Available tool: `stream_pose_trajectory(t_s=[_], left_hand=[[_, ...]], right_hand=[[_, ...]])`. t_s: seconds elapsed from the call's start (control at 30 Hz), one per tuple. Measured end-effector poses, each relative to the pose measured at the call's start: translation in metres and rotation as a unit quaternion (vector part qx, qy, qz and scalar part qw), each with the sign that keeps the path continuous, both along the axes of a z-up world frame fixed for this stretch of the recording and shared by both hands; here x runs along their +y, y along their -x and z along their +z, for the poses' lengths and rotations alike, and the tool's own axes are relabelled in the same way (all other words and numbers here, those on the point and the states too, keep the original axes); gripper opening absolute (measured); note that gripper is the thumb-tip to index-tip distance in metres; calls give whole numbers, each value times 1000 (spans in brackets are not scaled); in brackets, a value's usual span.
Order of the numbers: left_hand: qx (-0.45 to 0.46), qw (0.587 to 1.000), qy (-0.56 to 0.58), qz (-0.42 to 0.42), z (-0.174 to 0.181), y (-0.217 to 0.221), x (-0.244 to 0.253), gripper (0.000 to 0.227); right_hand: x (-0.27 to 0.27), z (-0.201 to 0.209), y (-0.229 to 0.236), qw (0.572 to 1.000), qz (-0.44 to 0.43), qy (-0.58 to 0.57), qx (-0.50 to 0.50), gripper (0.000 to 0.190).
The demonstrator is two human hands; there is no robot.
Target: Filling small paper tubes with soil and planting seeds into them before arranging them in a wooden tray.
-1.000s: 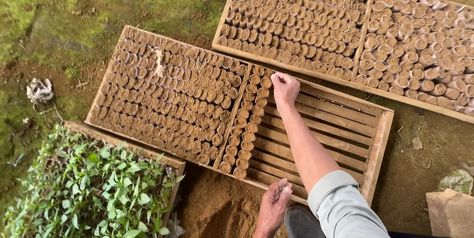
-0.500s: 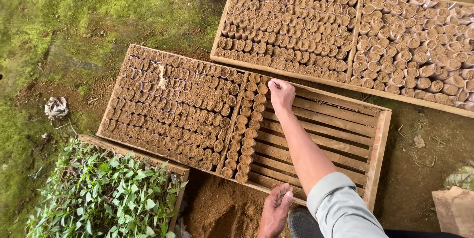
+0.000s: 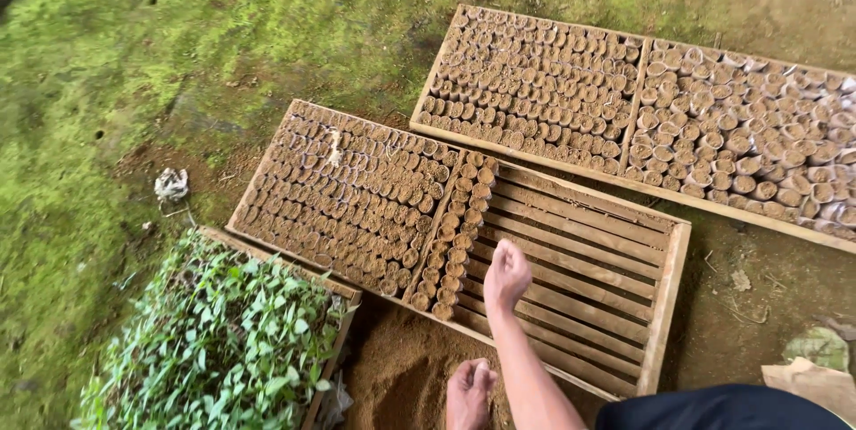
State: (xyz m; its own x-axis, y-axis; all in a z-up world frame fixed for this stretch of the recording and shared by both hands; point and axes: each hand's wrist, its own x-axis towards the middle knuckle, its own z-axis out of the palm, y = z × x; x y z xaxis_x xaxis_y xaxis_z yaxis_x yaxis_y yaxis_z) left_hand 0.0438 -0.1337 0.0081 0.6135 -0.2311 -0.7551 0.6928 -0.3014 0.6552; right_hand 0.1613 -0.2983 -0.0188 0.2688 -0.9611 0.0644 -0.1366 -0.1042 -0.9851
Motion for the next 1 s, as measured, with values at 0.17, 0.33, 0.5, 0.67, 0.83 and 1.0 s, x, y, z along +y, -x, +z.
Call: stream_pose_trajectory(t_s=[0.17,0.33,0.5,0.67,0.83,1.0], left_hand=[[28,996,8,80,4,26,21,28],[12,987,25,156,-9,62,55,22],[26,976,-90,198,44,66,84,26],[-29,954,-45,294,19,72,113,20],[-37,933,-10,357,-16,79,127,39],[-47,914,-106,388,-47,94,127,19]], right_hand=[[66,0,55,997,42,-18,64,17],[115,-17,93,985,120,-33,121,16],[150,-23,112,968,195,17,160,14],[173,-22,139,942,262,-21,211,16],[194,-47,169,919,305,-9,251,15],[208,-71,185,875,376,-20,304,23]])
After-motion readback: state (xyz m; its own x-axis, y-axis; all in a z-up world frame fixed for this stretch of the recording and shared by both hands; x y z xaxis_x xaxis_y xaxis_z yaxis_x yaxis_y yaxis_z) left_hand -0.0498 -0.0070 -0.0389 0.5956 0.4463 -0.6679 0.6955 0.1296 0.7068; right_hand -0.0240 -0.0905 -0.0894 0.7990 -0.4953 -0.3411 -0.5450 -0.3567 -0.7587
